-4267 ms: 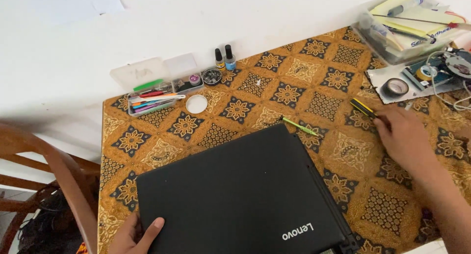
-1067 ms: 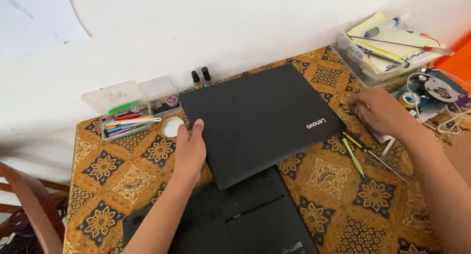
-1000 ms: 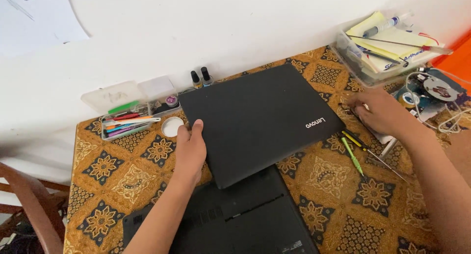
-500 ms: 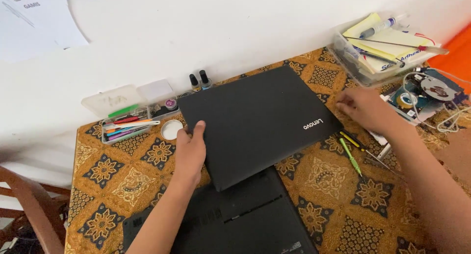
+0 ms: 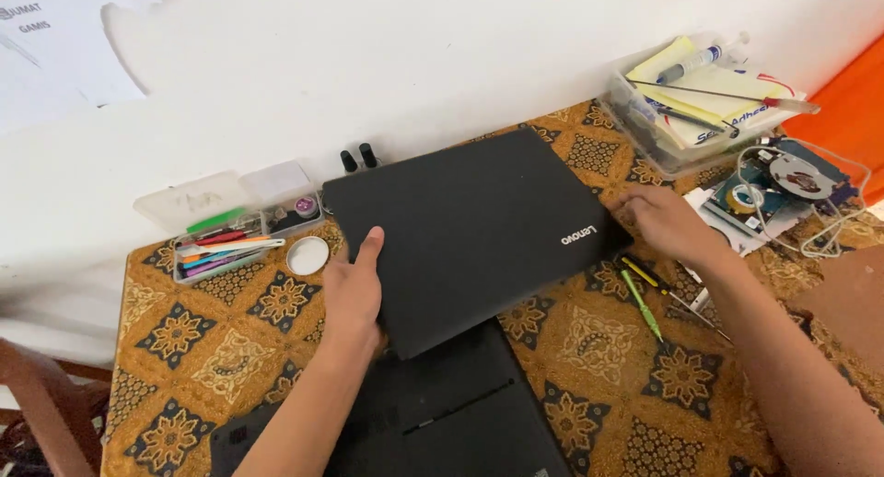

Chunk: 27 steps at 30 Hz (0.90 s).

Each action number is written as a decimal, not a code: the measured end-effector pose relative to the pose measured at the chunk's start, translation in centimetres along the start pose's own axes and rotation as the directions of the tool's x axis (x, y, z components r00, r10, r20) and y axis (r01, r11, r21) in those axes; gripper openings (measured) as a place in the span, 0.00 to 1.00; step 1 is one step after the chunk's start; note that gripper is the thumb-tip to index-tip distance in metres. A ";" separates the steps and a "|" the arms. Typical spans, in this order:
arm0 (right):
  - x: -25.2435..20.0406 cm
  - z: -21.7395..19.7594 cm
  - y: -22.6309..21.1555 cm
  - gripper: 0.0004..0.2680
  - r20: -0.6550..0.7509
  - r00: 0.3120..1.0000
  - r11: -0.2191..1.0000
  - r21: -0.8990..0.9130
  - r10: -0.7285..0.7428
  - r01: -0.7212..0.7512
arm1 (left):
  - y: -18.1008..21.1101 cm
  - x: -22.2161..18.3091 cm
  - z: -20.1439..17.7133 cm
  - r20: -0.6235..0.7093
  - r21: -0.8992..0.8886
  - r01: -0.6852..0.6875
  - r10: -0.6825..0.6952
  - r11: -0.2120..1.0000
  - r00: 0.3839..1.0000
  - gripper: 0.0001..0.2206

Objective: Disassembling a laptop by prying off the back cover and removing internal components like RAM modules.

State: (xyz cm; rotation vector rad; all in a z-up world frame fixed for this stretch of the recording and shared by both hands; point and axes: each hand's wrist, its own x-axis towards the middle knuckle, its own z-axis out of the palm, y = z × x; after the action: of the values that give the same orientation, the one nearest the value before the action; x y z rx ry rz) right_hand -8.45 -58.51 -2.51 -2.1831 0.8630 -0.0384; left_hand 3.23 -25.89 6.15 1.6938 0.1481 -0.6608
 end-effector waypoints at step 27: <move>8.7 -3.1 8.0 0.20 -0.210 0.977 0.999 0.030 0.040 -0.035 | -2.9 10.9 7.3 0.016 -0.003 -0.265 0.265 0.964 0.964 0.18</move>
State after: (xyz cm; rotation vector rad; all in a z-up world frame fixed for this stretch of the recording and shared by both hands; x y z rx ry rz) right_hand -7.24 -69.47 -7.78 -2.1644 1.0155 -0.2657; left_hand 8.47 -34.83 -2.43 1.6692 -0.0901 -0.4733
